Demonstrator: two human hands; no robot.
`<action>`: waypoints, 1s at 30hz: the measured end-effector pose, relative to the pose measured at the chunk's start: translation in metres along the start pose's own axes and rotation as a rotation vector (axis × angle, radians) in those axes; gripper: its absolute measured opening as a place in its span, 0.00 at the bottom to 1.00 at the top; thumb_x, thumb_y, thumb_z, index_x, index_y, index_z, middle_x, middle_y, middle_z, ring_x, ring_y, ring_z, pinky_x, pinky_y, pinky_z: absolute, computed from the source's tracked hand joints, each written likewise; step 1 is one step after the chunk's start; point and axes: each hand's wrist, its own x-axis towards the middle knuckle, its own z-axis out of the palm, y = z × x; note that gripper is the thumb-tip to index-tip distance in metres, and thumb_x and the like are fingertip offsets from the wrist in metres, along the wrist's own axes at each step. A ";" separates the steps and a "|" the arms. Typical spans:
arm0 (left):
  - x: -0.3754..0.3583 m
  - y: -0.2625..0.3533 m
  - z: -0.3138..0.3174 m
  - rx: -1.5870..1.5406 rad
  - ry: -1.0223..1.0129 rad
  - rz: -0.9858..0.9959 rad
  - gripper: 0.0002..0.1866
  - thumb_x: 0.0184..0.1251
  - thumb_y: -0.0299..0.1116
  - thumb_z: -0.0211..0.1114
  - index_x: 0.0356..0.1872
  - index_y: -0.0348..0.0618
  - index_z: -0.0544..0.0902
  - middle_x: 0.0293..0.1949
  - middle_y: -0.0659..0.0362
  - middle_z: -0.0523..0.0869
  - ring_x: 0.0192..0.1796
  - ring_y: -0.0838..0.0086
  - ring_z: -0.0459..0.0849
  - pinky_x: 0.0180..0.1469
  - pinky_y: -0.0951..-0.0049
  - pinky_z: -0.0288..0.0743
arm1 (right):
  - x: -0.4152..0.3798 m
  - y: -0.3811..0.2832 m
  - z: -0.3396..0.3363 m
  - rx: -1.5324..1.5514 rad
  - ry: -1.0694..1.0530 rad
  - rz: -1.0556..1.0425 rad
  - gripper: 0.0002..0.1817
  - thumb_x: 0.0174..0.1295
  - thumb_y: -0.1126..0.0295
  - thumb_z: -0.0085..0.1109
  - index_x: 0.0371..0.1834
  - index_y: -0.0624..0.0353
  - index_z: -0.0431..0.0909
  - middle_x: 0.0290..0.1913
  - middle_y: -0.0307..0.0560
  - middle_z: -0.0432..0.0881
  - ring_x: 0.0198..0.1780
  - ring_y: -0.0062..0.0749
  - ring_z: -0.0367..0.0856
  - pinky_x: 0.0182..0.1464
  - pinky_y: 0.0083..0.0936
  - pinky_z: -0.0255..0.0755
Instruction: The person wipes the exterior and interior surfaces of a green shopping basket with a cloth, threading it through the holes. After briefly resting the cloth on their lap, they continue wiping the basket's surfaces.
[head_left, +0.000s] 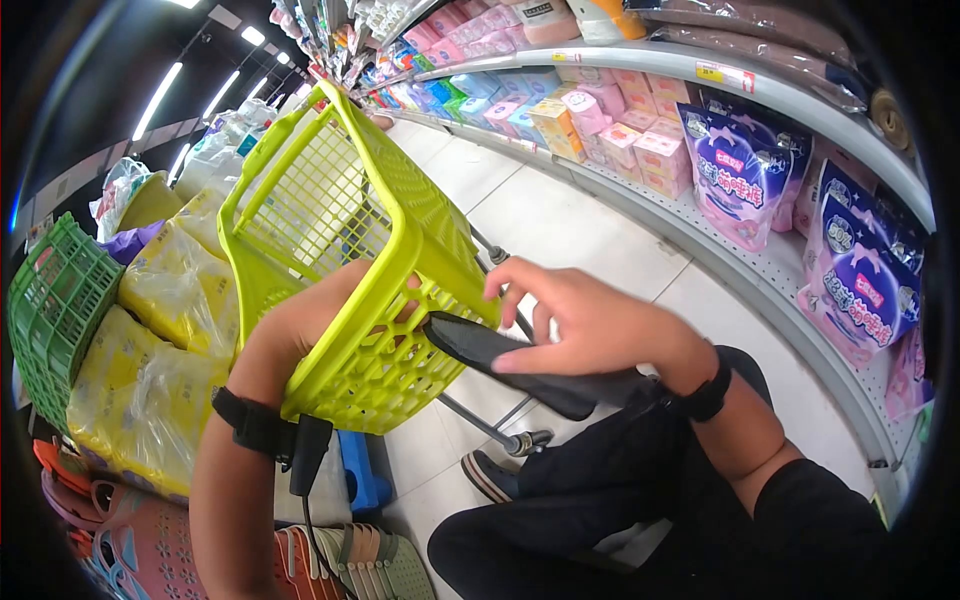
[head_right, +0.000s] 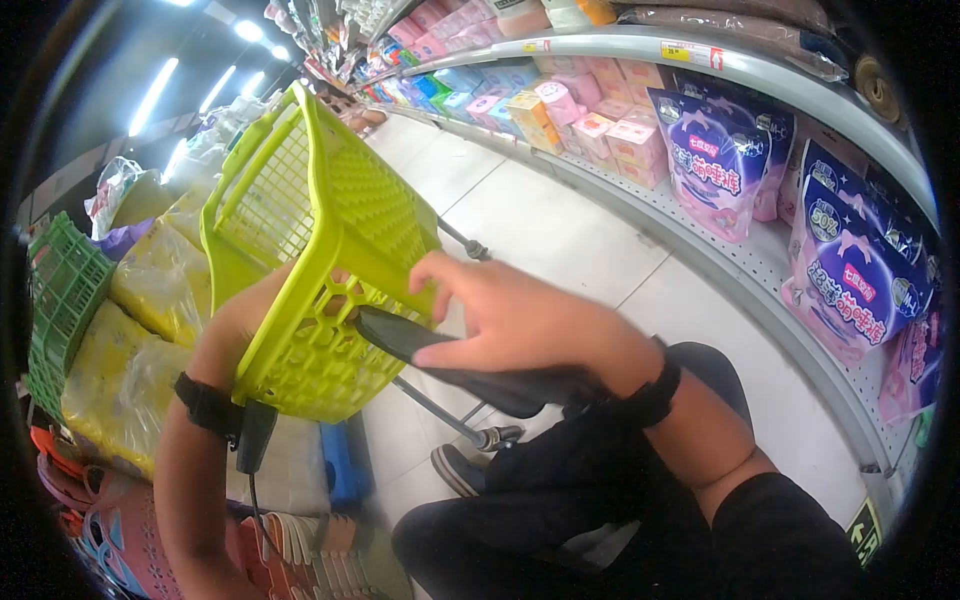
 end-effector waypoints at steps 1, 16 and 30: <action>0.000 -0.001 0.000 0.000 -0.001 -0.001 0.22 0.68 0.37 0.75 0.58 0.40 0.80 0.46 0.61 0.86 0.46 0.79 0.84 0.49 0.72 0.79 | 0.001 -0.004 0.014 -0.031 0.065 -0.015 0.29 0.60 0.60 0.77 0.58 0.57 0.71 0.40 0.45 0.85 0.25 0.24 0.83 0.30 0.25 0.73; -0.012 0.003 0.007 -0.189 -0.031 -0.016 0.18 0.74 0.33 0.70 0.61 0.43 0.80 0.56 0.58 0.87 0.54 0.76 0.86 0.55 0.71 0.80 | 0.005 0.006 0.019 0.122 0.308 -0.036 0.07 0.63 0.77 0.70 0.41 0.62 0.80 0.23 0.30 0.78 0.24 0.05 0.64 0.26 0.14 0.57; 0.002 0.028 0.034 -0.003 0.117 0.023 0.18 0.78 0.39 0.64 0.58 0.36 0.83 0.51 0.59 0.89 0.50 0.79 0.86 0.53 0.73 0.81 | 0.013 0.018 0.059 -0.424 0.712 -0.523 0.11 0.55 0.76 0.74 0.42 0.61 0.87 0.26 0.44 0.82 0.23 0.37 0.79 0.26 0.29 0.71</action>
